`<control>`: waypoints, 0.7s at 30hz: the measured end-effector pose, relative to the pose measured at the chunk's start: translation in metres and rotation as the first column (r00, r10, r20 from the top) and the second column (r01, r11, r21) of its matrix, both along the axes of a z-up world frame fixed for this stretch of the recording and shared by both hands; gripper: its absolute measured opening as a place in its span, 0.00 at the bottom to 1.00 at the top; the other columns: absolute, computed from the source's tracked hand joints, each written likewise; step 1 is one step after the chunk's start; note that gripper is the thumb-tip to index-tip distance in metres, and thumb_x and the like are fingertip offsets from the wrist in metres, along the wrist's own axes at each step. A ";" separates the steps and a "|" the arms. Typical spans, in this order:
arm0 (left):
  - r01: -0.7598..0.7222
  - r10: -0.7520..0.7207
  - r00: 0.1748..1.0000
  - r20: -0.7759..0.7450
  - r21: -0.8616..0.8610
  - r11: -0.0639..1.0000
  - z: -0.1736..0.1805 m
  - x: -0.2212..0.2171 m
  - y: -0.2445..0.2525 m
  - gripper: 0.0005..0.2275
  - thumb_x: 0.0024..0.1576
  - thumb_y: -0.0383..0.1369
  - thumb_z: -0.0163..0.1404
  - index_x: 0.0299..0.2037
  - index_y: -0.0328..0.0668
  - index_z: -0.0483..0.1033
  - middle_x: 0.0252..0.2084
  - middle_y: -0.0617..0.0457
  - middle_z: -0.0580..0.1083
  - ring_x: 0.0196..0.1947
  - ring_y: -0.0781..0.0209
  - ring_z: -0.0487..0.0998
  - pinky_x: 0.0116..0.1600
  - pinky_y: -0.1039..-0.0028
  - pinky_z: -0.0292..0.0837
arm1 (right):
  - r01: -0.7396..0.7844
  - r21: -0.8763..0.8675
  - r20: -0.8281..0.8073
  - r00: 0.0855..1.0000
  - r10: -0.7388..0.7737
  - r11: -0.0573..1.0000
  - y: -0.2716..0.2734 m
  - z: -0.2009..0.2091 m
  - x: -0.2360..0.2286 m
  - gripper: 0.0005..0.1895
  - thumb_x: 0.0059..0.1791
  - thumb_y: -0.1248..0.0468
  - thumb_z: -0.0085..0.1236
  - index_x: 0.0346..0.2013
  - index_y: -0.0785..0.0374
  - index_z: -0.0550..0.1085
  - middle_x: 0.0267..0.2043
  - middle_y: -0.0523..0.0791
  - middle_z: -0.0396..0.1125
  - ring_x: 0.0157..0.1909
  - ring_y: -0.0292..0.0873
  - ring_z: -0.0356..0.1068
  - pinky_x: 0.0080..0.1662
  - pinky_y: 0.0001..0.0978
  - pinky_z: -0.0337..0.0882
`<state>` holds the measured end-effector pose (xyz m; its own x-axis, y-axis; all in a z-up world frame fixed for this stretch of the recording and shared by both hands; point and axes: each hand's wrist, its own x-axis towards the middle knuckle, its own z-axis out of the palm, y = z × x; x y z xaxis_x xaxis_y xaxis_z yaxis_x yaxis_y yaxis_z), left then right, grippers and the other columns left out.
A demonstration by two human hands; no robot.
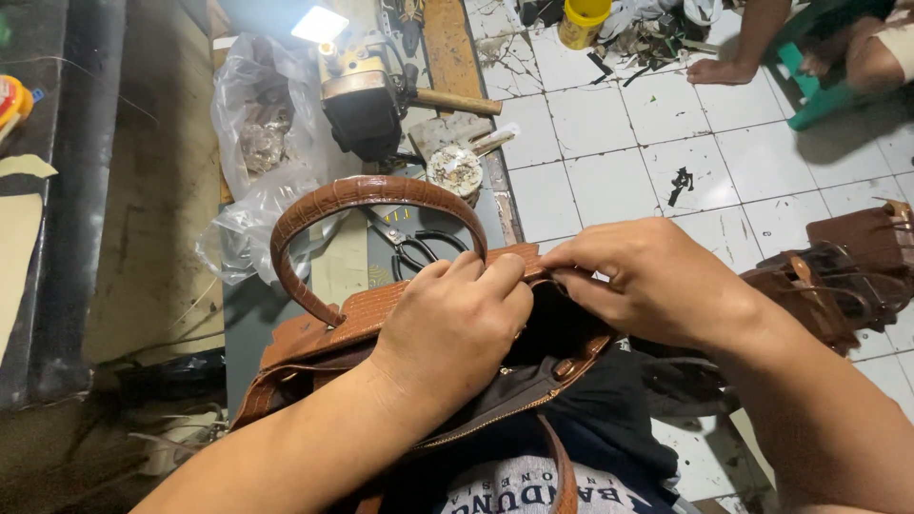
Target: Inspecting the interior lining and compartments of a leather handbag
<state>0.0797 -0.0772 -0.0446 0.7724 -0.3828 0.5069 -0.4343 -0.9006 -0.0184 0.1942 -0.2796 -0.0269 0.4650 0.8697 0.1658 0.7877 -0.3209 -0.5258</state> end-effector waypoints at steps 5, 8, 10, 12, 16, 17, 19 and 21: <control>0.088 -0.089 0.996 0.029 0.042 0.995 0.001 0.002 0.002 0.04 0.58 0.31 0.48 0.32 0.48 0.75 0.42 0.53 0.72 0.33 0.54 0.71 0.35 0.66 0.69 | 0.084 0.023 0.008 0.996 -0.084 0.996 0.001 -0.006 -0.006 0.09 0.49 0.63 0.59 0.43 0.57 0.81 0.40 0.42 0.79 0.39 0.40 0.78 0.43 0.32 0.73; 0.142 -0.142 0.989 0.033 0.024 0.990 0.001 0.002 0.004 0.03 0.58 0.30 0.49 0.34 0.46 0.75 0.39 0.53 0.71 0.33 0.53 0.70 0.36 0.66 0.68 | 0.131 0.028 0.003 0.991 -0.131 0.991 0.002 -0.009 -0.009 0.09 0.49 0.62 0.58 0.41 0.56 0.82 0.38 0.41 0.79 0.38 0.39 0.78 0.43 0.31 0.74; 0.192 -0.191 0.980 0.052 -0.011 0.981 0.002 0.001 0.005 0.05 0.60 0.26 0.49 0.31 0.45 0.72 0.35 0.54 0.69 0.33 0.54 0.70 0.36 0.67 0.68 | 0.161 0.009 -0.016 0.987 -0.160 0.987 0.002 -0.010 -0.011 0.09 0.48 0.63 0.58 0.40 0.57 0.82 0.38 0.41 0.80 0.38 0.39 0.79 0.43 0.31 0.75; 0.212 -0.211 0.977 0.041 -0.026 0.977 0.000 0.002 0.005 0.05 0.60 0.26 0.49 0.31 0.45 0.72 0.35 0.54 0.70 0.33 0.53 0.70 0.37 0.66 0.69 | 0.177 0.008 -0.020 0.984 -0.177 0.984 0.002 -0.011 -0.012 0.09 0.47 0.63 0.57 0.40 0.56 0.82 0.39 0.41 0.80 0.39 0.39 0.79 0.43 0.31 0.74; 0.230 -0.231 0.973 0.007 -0.093 0.969 -0.006 0.003 0.006 0.04 0.59 0.27 0.50 0.32 0.44 0.73 0.41 0.53 0.75 0.37 0.52 0.73 0.41 0.63 0.70 | 0.179 0.043 0.026 0.983 -0.180 0.983 0.004 -0.013 -0.015 0.08 0.48 0.64 0.57 0.38 0.58 0.82 0.38 0.42 0.80 0.39 0.41 0.80 0.43 0.33 0.75; 0.232 -0.232 0.973 0.005 -0.093 0.968 -0.007 0.003 0.006 0.04 0.59 0.27 0.50 0.32 0.44 0.73 0.41 0.53 0.75 0.37 0.52 0.73 0.41 0.63 0.70 | 0.180 0.043 0.024 0.983 -0.181 0.983 0.004 -0.013 -0.015 0.08 0.48 0.64 0.57 0.38 0.58 0.82 0.38 0.42 0.80 0.39 0.41 0.80 0.43 0.33 0.75; 0.247 -0.257 0.966 -0.033 -0.172 0.953 -0.009 0.003 0.006 0.04 0.61 0.29 0.49 0.34 0.40 0.73 0.42 0.52 0.77 0.41 0.50 0.75 0.45 0.61 0.70 | 0.173 0.027 0.032 0.984 -0.174 0.985 0.003 -0.015 -0.015 0.09 0.48 0.64 0.56 0.39 0.56 0.82 0.38 0.41 0.80 0.37 0.41 0.79 0.42 0.33 0.74; 0.281 -0.296 0.954 -0.050 -0.203 0.938 -0.002 -0.002 0.000 0.03 0.60 0.28 0.49 0.35 0.40 0.75 0.39 0.53 0.77 0.44 0.52 0.76 0.49 0.60 0.68 | 0.188 0.038 0.065 0.980 -0.190 0.981 0.003 -0.021 -0.011 0.09 0.48 0.64 0.57 0.39 0.57 0.82 0.39 0.42 0.79 0.38 0.43 0.79 0.42 0.35 0.74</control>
